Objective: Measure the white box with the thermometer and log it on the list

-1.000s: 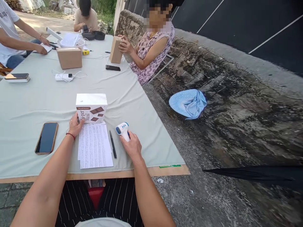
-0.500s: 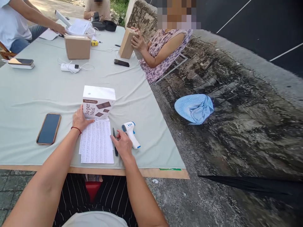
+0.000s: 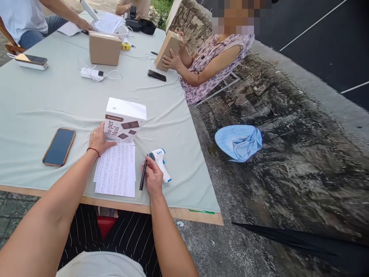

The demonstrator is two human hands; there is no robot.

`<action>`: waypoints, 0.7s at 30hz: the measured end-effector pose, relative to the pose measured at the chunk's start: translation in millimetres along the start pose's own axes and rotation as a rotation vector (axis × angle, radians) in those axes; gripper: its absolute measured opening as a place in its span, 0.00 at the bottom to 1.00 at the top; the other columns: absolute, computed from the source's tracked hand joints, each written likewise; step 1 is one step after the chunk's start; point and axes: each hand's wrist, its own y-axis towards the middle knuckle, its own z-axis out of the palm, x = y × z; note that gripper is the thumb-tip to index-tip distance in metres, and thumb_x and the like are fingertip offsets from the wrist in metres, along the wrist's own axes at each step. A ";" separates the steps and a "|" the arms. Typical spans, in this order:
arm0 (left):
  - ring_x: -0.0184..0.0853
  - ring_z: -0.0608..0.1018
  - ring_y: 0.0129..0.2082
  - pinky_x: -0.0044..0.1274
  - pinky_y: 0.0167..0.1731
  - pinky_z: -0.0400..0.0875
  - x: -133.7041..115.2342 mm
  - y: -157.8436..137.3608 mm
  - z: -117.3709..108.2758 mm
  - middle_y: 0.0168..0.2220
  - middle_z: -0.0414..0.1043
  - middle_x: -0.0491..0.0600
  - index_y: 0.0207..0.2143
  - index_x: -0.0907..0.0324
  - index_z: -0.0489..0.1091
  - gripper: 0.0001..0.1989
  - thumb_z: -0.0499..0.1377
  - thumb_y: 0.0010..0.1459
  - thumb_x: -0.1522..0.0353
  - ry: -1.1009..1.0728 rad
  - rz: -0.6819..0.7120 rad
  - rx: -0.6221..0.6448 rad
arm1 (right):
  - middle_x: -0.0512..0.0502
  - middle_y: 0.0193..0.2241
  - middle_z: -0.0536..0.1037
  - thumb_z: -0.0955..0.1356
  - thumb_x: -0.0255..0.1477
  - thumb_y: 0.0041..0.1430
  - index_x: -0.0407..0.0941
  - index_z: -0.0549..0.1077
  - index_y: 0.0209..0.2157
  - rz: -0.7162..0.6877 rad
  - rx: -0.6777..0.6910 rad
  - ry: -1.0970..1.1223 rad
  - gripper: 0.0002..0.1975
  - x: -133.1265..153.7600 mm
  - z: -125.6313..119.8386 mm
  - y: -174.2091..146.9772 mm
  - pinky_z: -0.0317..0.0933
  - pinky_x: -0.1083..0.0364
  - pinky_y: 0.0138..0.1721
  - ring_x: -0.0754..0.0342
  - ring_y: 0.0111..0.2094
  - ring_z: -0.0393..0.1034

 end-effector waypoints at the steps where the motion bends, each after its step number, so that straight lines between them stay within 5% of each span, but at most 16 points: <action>1: 0.52 0.64 0.60 0.42 0.58 0.57 -0.2 0.1 -0.3 0.58 0.64 0.57 0.65 0.55 0.47 0.54 0.71 0.40 0.55 0.001 -0.001 0.001 | 0.45 0.33 0.76 0.67 0.37 0.51 0.45 0.75 0.47 -0.005 0.026 0.033 0.22 1.2 1.8 0.3 0.66 0.52 0.34 0.54 0.30 0.69; 11: 0.52 0.64 0.60 0.43 0.59 0.58 -4.6 -1.7 -5.3 0.58 0.64 0.57 0.64 0.57 0.51 0.51 0.70 0.41 0.55 0.008 -0.026 0.030 | 0.51 0.22 0.68 0.65 0.44 0.57 0.45 0.73 0.35 -0.050 0.070 -0.039 0.16 13.7 4.6 -7.0 0.59 0.54 0.28 0.57 0.23 0.61; 15: 0.52 0.64 0.60 0.43 0.59 0.58 -3.9 -0.5 -3.7 0.57 0.65 0.56 0.63 0.55 0.51 0.50 0.71 0.40 0.56 0.007 -0.028 0.020 | 0.47 0.27 0.73 0.62 0.43 0.59 0.43 0.78 0.36 -0.050 0.107 -0.087 0.20 20.3 4.0 -8.2 0.63 0.52 0.32 0.55 0.27 0.64; 21: 0.52 0.65 0.58 0.42 0.58 0.59 -4.7 -1.0 -4.0 0.56 0.65 0.56 0.61 0.56 0.53 0.48 0.70 0.41 0.56 0.027 -0.017 0.015 | 0.48 0.27 0.77 0.67 0.39 0.49 0.45 0.77 0.29 -0.039 0.022 -0.188 0.13 22.6 20.0 -0.8 0.65 0.52 0.33 0.54 0.27 0.67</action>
